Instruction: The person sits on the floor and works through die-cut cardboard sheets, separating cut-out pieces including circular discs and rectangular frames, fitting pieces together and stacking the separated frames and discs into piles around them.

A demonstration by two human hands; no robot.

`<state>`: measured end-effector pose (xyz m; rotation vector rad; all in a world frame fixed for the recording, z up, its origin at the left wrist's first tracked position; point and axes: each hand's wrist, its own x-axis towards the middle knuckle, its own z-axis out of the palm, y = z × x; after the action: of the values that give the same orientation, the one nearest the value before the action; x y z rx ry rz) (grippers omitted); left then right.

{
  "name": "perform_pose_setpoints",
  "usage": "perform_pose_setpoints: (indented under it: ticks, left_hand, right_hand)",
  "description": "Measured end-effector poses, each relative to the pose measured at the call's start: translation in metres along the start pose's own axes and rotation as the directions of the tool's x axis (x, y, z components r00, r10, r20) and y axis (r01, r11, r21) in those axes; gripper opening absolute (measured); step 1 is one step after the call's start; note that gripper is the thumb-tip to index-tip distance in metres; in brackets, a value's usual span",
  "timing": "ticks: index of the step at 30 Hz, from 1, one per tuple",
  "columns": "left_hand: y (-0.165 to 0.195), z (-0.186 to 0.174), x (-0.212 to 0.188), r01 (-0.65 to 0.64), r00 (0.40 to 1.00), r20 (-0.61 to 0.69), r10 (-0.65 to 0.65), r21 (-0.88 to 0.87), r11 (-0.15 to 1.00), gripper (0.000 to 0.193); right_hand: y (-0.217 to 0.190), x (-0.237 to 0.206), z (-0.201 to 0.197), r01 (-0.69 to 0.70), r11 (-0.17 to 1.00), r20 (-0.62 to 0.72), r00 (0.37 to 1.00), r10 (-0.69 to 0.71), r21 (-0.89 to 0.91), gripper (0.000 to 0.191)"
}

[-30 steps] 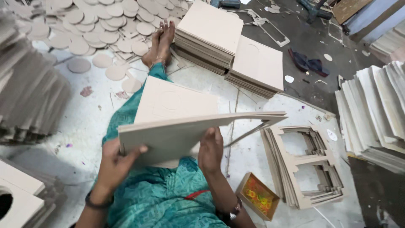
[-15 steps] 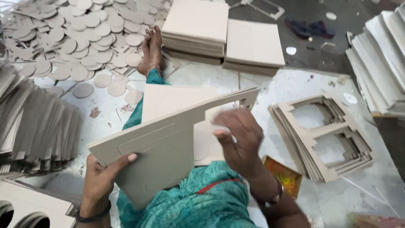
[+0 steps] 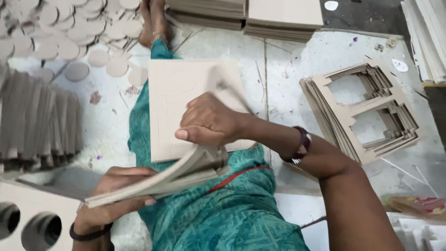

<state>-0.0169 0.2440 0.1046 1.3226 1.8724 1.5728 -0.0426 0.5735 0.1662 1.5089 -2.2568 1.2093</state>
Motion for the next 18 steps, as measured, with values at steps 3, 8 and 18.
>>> perform_pose_setpoints:
  ticks: [3,8,18]
  left_hand:
    - [0.002,0.006,0.005,0.028,0.998,0.063,-0.015,-0.213,0.977,0.034]
    - [-0.008,0.016,0.012,0.141,0.990,0.098,-0.103,-0.577,0.804,0.027]
    - [-0.095,-0.017,0.025,0.024,0.848,-0.448,-0.281,-0.498,0.867,0.052]
  right_hand:
    - [0.027,0.011,0.009,-0.059,0.988,0.060,0.997,0.051,0.142,0.047]
    - [0.083,0.032,0.033,-0.069,0.960,-0.373,0.927,-0.039,-0.272,0.044]
    - [0.001,0.051,-0.023,-0.338,0.905,-0.288,0.921,0.262,-0.257,0.034]
